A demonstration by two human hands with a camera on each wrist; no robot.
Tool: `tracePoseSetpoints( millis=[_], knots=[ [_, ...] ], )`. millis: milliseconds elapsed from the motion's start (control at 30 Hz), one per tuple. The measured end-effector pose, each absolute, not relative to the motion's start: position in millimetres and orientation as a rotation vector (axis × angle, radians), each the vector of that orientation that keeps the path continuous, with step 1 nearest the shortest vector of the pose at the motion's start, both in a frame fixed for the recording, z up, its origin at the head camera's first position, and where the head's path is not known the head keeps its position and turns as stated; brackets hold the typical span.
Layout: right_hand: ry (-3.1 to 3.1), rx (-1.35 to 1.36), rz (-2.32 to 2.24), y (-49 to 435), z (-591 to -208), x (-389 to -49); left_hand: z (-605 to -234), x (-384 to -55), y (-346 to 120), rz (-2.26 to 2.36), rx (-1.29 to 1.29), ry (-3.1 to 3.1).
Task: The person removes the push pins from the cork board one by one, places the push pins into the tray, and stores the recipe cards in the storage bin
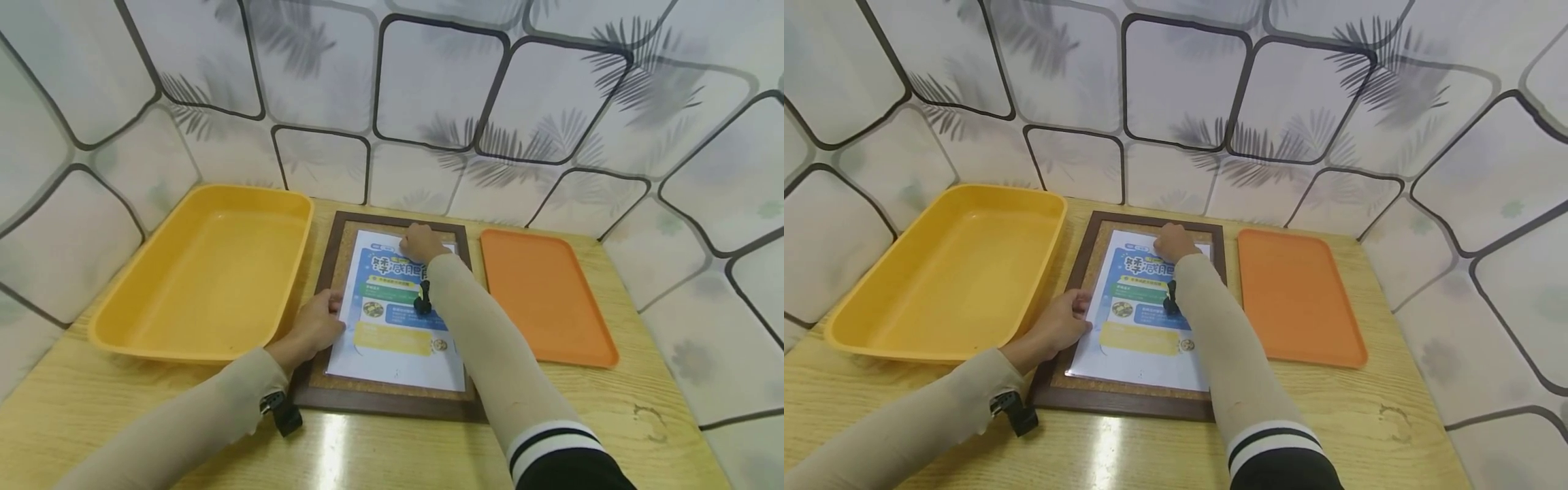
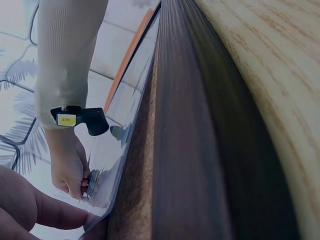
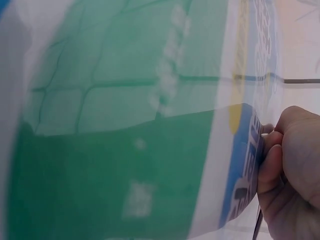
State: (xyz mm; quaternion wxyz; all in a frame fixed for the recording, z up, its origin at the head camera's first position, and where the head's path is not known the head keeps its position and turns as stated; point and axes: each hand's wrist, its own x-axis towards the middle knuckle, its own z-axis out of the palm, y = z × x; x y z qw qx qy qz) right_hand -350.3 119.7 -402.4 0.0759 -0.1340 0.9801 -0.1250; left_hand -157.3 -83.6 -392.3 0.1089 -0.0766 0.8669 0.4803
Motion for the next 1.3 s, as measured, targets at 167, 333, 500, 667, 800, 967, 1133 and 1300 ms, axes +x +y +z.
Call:
tracePoseSetpoints(
  millis=[167,333,500,667,800,967,1133,1300],
  knots=[
    [2.922,-0.374,-0.372,120,-402,-348,-392,-156,-84,1.407,-0.227,2.543],
    [2.926,-0.380,-0.392,121,-404,-348,-393,-157,-84,1.413,-0.233,2.535],
    [2.945,-0.385,-0.480,124,-408,-349,-393,-158,-84,1.408,-0.257,2.522],
    [2.954,-0.383,-0.546,128,-407,-343,-393,-158,-83,1.418,-0.274,2.503],
    [2.921,-0.385,-0.643,132,-403,-337,-393,-158,-82,1.429,-0.280,2.493],
    [2.892,-0.370,-0.689,135,-399,-335,-393,-161,-84,1.480,-0.293,2.439],
    [2.882,-0.356,-0.694,138,-396,-335,-392,-164,-86,1.558,-0.321,2.355],
    [2.864,-0.380,-0.722,140,-392,-332,-388,-163,-88,1.609,-0.332,2.289]
  ],
)
